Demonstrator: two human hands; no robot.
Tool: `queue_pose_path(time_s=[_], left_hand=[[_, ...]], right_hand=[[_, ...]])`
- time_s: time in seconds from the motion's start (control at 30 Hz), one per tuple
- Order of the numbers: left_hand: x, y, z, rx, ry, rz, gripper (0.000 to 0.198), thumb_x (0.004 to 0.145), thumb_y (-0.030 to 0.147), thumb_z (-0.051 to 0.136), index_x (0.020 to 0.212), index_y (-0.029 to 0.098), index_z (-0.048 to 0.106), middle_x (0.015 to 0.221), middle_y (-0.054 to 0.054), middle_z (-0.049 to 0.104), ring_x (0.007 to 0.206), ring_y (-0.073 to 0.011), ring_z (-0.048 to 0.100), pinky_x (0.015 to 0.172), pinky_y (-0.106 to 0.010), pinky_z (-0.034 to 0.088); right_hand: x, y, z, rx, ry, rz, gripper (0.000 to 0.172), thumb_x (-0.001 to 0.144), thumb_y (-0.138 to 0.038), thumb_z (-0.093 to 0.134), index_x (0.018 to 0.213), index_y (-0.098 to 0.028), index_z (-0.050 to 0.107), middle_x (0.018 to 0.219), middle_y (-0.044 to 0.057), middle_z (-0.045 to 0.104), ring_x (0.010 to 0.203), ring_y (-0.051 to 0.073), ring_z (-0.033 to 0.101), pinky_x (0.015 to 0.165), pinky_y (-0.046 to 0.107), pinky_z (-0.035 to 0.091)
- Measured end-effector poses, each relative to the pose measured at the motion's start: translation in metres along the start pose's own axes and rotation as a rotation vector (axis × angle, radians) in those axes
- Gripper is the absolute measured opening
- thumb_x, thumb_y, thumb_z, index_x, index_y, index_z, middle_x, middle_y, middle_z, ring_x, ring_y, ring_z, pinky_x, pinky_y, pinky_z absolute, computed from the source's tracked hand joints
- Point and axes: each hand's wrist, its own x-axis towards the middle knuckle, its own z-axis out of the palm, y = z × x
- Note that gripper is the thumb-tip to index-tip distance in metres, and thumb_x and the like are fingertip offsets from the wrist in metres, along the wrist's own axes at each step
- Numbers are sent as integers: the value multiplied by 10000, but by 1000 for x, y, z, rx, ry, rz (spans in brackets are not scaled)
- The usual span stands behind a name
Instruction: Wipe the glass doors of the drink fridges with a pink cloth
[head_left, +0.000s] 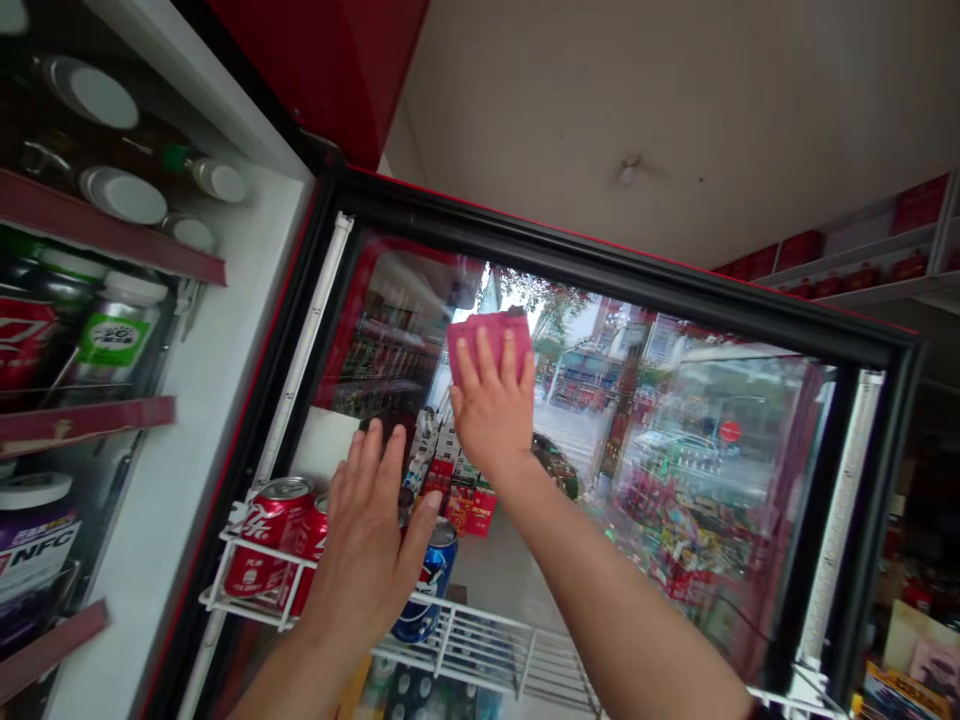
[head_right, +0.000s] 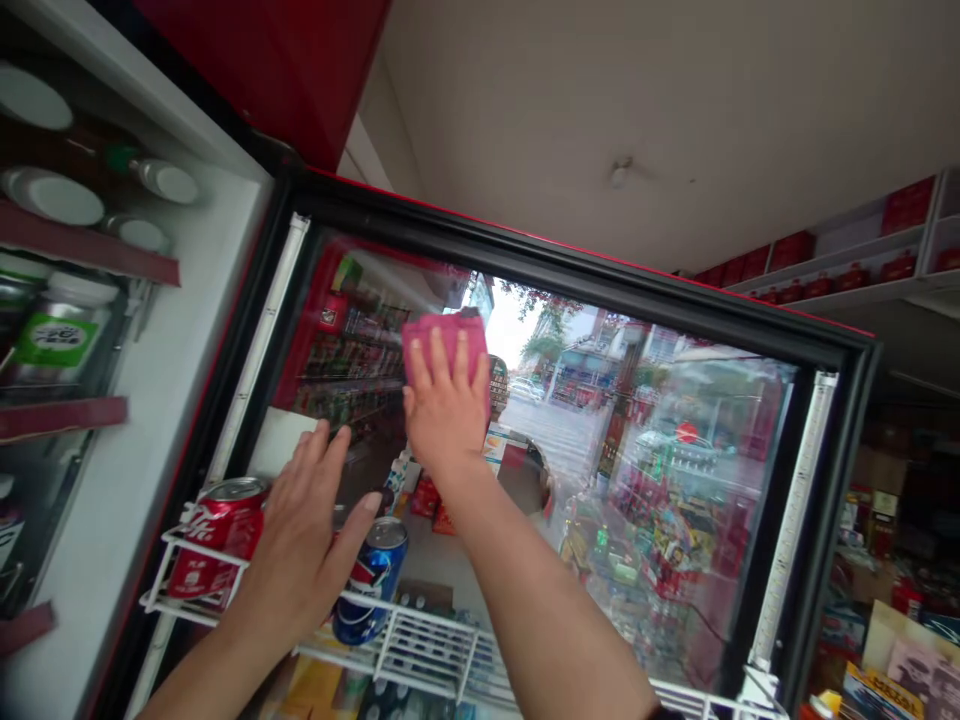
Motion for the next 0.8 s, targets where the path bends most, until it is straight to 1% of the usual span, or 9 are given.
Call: queue_pose_path(time_s=[0.07, 0.1, 0.17, 0.27, 0.37, 0.47, 0.57, 0.67, 0.8], left_hand=[[0, -1, 1, -13, -3, 3, 793, 1123, 482, 487, 1804, 242, 162, 1873, -190, 221, 1753, -381, 184, 1353, -712, 307], [1, -1, 2, -21, -4, 4, 795, 1122, 485, 489, 1805, 240, 163, 1873, -192, 222, 1752, -381, 186, 1354, -710, 306], [2, -3, 1, -30, -7, 9, 792, 1120, 493, 488, 1803, 237, 177, 1870, -198, 227, 1750, -386, 194, 1354, -710, 305], [4, -10, -4, -33, -19, 20, 792, 1120, 504, 485, 1800, 226, 190, 1868, -208, 226, 1747, -392, 201, 1356, -710, 300], [5, -23, -15, -28, -22, 19, 796, 1121, 501, 484, 1805, 237, 172, 1871, -201, 218, 1748, -387, 202, 1359, -709, 299], [3, -42, -27, -15, -21, 26, 796, 1121, 489, 490, 1806, 246, 165, 1872, -198, 218, 1749, -384, 197, 1360, -704, 302], [0, -62, -38, 1, -27, 26, 788, 1120, 475, 494, 1802, 235, 181, 1869, -207, 221, 1745, -398, 204, 1355, -709, 308], [-4, -79, -47, 13, -30, 3, 791, 1118, 466, 500, 1801, 227, 180, 1867, -212, 220, 1741, -409, 210, 1349, -719, 311], [-12, -96, -58, 17, -38, -28, 805, 1112, 470, 514, 1804, 247, 169, 1869, -198, 229, 1741, -408, 212, 1345, -725, 318]], right_hand=[[6, -19, 3, 31, -66, -129, 655, 1137, -367, 478, 1767, -221, 372, 1878, 72, 254, 1751, 403, 144, 1411, 701, 126], [7, -23, 4, 36, -89, -176, 656, 1142, -369, 469, 1770, -213, 362, 1880, 67, 243, 1755, 390, 135, 1418, 687, 122], [3, -21, 2, 34, -116, -239, 679, 1142, -386, 475, 1777, -192, 334, 1885, 61, 223, 1762, 371, 109, 1431, 664, 104], [-21, 7, -6, 9, -132, -265, 731, 1126, -418, 519, 1785, -187, 304, 1883, 57, 222, 1764, 364, 108, 1436, 658, 92], [-60, 50, -18, -70, -113, -161, 745, 1106, -418, 550, 1782, -200, 325, 1863, 85, 284, 1749, 405, 170, 1415, 696, 127], [-99, 89, -30, -182, -38, -4, 829, 1095, -419, 552, 1811, -177, 210, 1854, 140, 292, 1750, 429, 146, 1391, 729, 158], [-119, 109, -35, -257, -5, 32, 862, 1114, -411, 510, 1817, -127, 100, 1857, 200, 249, 1747, 419, 175, 1379, 729, 198], [-117, 105, -30, -269, 1, 46, 867, 1116, -404, 494, 1811, -96, 78, 1862, 226, 212, 1745, 423, 177, 1365, 715, 251], [-86, 70, -11, -247, 49, 158, 855, 1114, -437, 469, 1803, -70, 119, 1857, 249, 215, 1742, 439, 171, 1354, 728, 253]])
